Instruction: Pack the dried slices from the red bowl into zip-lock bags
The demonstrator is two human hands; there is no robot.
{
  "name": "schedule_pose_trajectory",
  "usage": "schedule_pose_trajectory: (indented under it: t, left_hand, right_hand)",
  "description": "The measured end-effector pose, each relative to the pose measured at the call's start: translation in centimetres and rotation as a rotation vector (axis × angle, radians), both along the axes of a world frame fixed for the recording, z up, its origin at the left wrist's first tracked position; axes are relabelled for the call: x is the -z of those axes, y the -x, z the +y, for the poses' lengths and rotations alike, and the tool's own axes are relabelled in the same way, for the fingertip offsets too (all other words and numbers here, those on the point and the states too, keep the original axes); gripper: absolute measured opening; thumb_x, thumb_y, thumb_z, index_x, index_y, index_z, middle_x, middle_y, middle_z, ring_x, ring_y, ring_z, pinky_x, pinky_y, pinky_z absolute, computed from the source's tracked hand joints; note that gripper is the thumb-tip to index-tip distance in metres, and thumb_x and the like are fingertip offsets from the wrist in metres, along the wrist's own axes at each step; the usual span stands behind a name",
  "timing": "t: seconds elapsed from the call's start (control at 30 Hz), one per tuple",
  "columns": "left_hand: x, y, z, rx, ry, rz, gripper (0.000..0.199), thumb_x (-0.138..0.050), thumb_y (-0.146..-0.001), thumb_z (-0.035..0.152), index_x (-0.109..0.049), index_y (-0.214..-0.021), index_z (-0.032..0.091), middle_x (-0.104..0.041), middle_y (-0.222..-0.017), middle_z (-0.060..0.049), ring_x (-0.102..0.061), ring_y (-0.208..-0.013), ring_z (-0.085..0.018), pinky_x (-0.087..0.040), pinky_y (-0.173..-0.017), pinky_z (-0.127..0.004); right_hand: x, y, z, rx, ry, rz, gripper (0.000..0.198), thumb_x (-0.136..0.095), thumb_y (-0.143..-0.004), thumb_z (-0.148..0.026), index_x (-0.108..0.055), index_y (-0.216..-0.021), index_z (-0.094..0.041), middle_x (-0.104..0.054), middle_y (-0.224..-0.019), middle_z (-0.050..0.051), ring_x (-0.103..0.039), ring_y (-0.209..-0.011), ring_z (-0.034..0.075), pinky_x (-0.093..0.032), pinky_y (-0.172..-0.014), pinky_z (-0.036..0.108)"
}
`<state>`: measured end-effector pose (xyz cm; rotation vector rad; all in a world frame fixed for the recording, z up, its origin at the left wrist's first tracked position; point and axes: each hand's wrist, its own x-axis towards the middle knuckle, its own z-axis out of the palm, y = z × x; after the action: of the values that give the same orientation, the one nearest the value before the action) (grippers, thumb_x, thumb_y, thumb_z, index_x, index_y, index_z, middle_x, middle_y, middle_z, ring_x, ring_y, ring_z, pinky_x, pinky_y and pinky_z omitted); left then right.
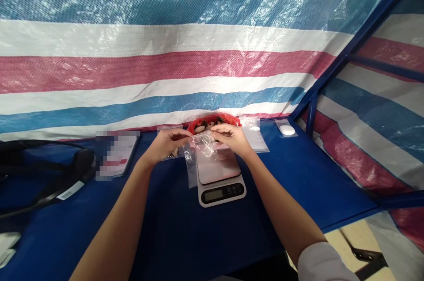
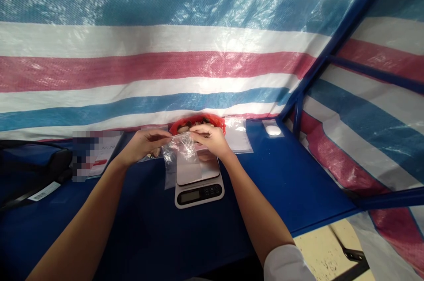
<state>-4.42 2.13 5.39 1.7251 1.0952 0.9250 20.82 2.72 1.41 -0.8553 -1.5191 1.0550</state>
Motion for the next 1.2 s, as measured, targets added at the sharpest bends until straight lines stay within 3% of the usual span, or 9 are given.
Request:
schedule_pose_trajectory:
  t: [0.1, 0.27, 0.37, 0.5, 0.6, 0.7, 0.87, 1.0, 1.2]
  left_hand:
    - [-0.3, -0.3, -0.2, -0.005, -0.034, 0.037, 0.032, -0.082, -0.077, 0.049, -0.08, -0.091, 0.02, -0.074, -0.076, -0.002, -0.061, -0.054, -0.013, -0.049, -0.048, -0.024]
    - [0.1, -1.1, 0.0, -0.02, -0.206, 0.084, 0.031, -0.079, -0.079, 0.049, -0.079, -0.09, 0.02, -0.077, -0.092, -0.005, -0.07, -0.08, -0.02, -0.057, -0.072, -0.029]
    - [0.3, -1.1, 0.1, -0.134, -0.333, 0.145, 0.032, -0.077, -0.08, 0.051, -0.078, -0.091, 0.021, -0.075, -0.095, -0.005, -0.066, -0.073, -0.016, -0.053, -0.067, -0.027]
    - [-0.4, -1.4, -0.4, -0.269, -0.434, 0.272, 0.03, -0.069, -0.085, 0.048, -0.077, -0.087, 0.019, -0.073, -0.083, -0.004, -0.059, -0.066, -0.014, -0.047, -0.063, -0.026]
    - [-1.0, -2.3, -1.0, -0.262, -0.315, 0.34, 0.038, -0.063, -0.089, 0.05, -0.073, -0.072, 0.018, -0.068, -0.064, -0.001, -0.055, -0.058, -0.013, -0.042, -0.055, -0.024]
    - [-0.9, -3.2, -1.4, -0.219, -0.103, 0.269, 0.051, -0.057, -0.092, 0.056, -0.07, -0.063, 0.017, -0.062, -0.052, -0.001, -0.051, -0.049, -0.012, -0.038, -0.049, -0.024]
    - [0.0, -3.6, -1.1, -0.171, 0.168, -0.028, 0.042, -0.068, -0.084, 0.054, -0.072, -0.07, 0.015, -0.069, -0.061, -0.004, -0.057, -0.049, -0.013, -0.04, -0.045, -0.023]
    - [0.3, -3.6, -0.8, -0.135, 0.227, -0.107, 0.035, -0.074, -0.079, 0.048, -0.071, -0.07, 0.014, -0.07, -0.066, -0.005, -0.058, -0.052, -0.012, -0.043, -0.048, -0.022]
    - [0.1, -4.0, -1.1, -0.047, 0.195, -0.081, 0.039, -0.072, -0.081, 0.052, -0.072, -0.068, 0.016, -0.069, -0.066, -0.003, -0.058, -0.056, -0.013, -0.046, -0.052, -0.023]
  right_hand:
    - [-0.3, 0.1, -0.4, -0.032, 0.011, -0.035, 0.036, -0.08, -0.078, -0.046, -0.079, -0.105, -0.023, -0.08, -0.096, 0.004, -0.075, -0.087, 0.021, -0.064, -0.075, 0.033]
    - [-0.4, 0.3, -0.8, -0.035, -0.026, -0.115, 0.023, -0.078, -0.08, -0.043, -0.081, -0.091, -0.023, -0.079, -0.09, 0.003, -0.073, -0.076, 0.019, -0.063, -0.071, 0.032]
    - [0.0, 0.3, -0.7, 0.047, -0.008, -0.132, 0.024, -0.076, -0.082, -0.044, -0.081, -0.091, -0.022, -0.078, -0.086, 0.003, -0.072, -0.071, 0.018, -0.062, -0.065, 0.031]
    - [0.6, 0.4, -0.7, 0.159, -0.037, -0.158, 0.024, -0.072, -0.086, -0.043, -0.081, -0.095, -0.023, -0.08, -0.09, 0.003, -0.075, -0.083, 0.021, -0.063, -0.072, 0.032]
    - [0.7, 0.5, -0.9, 0.207, -0.062, -0.194, 0.024, -0.071, -0.087, -0.043, -0.082, -0.098, -0.025, -0.081, -0.092, 0.003, -0.076, -0.085, 0.022, -0.064, -0.076, 0.034]
    - [0.7, 0.7, -1.3, 0.205, -0.154, -0.263, 0.02, -0.071, -0.087, -0.04, -0.083, -0.095, -0.027, -0.081, -0.091, 0.002, -0.075, -0.082, 0.022, -0.063, -0.077, 0.034]
    - [0.2, 0.9, -1.9, 0.119, -0.266, -0.314, 0.016, -0.071, -0.088, -0.038, -0.084, -0.09, -0.029, -0.081, -0.09, 0.001, -0.075, -0.082, 0.023, -0.063, -0.079, 0.036]
    - [-0.1, 0.9, -2.1, 0.041, -0.16, -0.258, 0.023, -0.07, -0.089, -0.043, -0.083, -0.096, -0.026, -0.08, -0.096, 0.002, -0.075, -0.089, 0.024, -0.064, -0.083, 0.037]
    - [0.1, 0.9, -1.8, 0.072, -0.066, -0.19, 0.026, -0.075, -0.084, -0.043, -0.081, -0.1, -0.023, -0.081, -0.097, 0.003, -0.076, -0.09, 0.024, -0.063, -0.084, 0.036]
